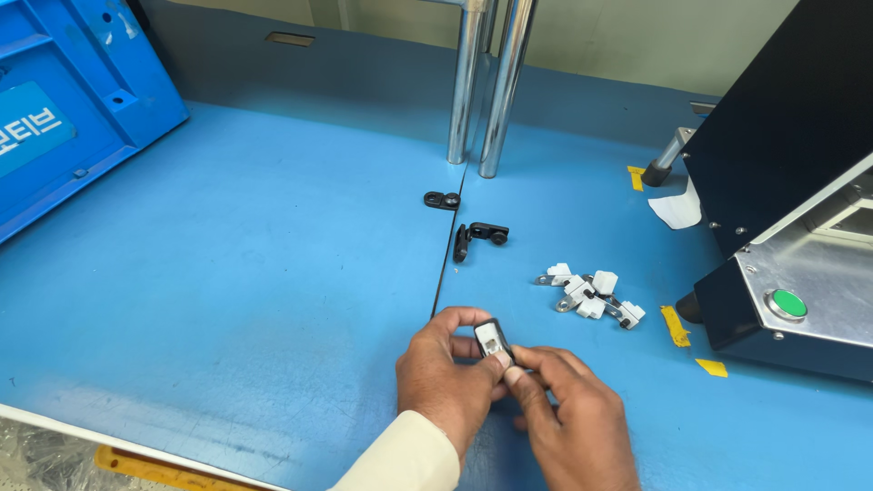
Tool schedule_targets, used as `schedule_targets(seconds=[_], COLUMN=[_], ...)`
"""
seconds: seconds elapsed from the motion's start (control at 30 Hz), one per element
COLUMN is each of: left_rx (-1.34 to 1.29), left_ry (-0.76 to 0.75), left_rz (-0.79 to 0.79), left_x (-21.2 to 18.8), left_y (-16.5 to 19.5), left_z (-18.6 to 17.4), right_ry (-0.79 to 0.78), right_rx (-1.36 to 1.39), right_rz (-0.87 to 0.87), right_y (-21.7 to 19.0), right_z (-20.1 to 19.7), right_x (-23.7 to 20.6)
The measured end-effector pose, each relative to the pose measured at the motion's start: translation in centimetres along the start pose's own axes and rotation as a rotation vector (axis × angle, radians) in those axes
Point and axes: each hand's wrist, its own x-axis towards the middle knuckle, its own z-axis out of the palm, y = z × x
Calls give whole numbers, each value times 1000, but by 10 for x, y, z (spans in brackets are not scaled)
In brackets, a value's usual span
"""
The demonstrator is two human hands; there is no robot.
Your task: The person assembles small hinge roller components at a workbench, picking a white plastic roller and a black bracket, fitting the roller into the bracket by hand, and placing the finished assembly on the table with others. They repeat this for several parts, then set the assembled piece down near the machine.
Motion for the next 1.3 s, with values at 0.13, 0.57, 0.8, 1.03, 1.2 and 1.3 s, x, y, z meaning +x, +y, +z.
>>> schedule_targets(seconds=[0.13, 0.57, 0.8, 1.03, 1.2, 1.3], left_rx=[-117, -48, 248, -12, -178, -305], left_ry=[-67, -311, -206, -104, -119, -155], left_rz=[-97, -74, 186, -74, -183, -225], left_x=[4, 12, 7, -1, -2, 0], left_y=[-6, -1, -3, 0, 1, 1], left_z=[-2, -17, -11, -5, -6, -10], right_ry=[-137, -215, -149, 174, 280, 146], right_rx=[432, 409, 434, 311, -94, 191], right_rz=[496, 550, 528, 335, -177, 150], right_y=[6, -8, 1, -6, -12, -9], right_z=[-3, -28, -25, 0, 0, -2], right_x=[10, 24, 28, 14, 7, 9])
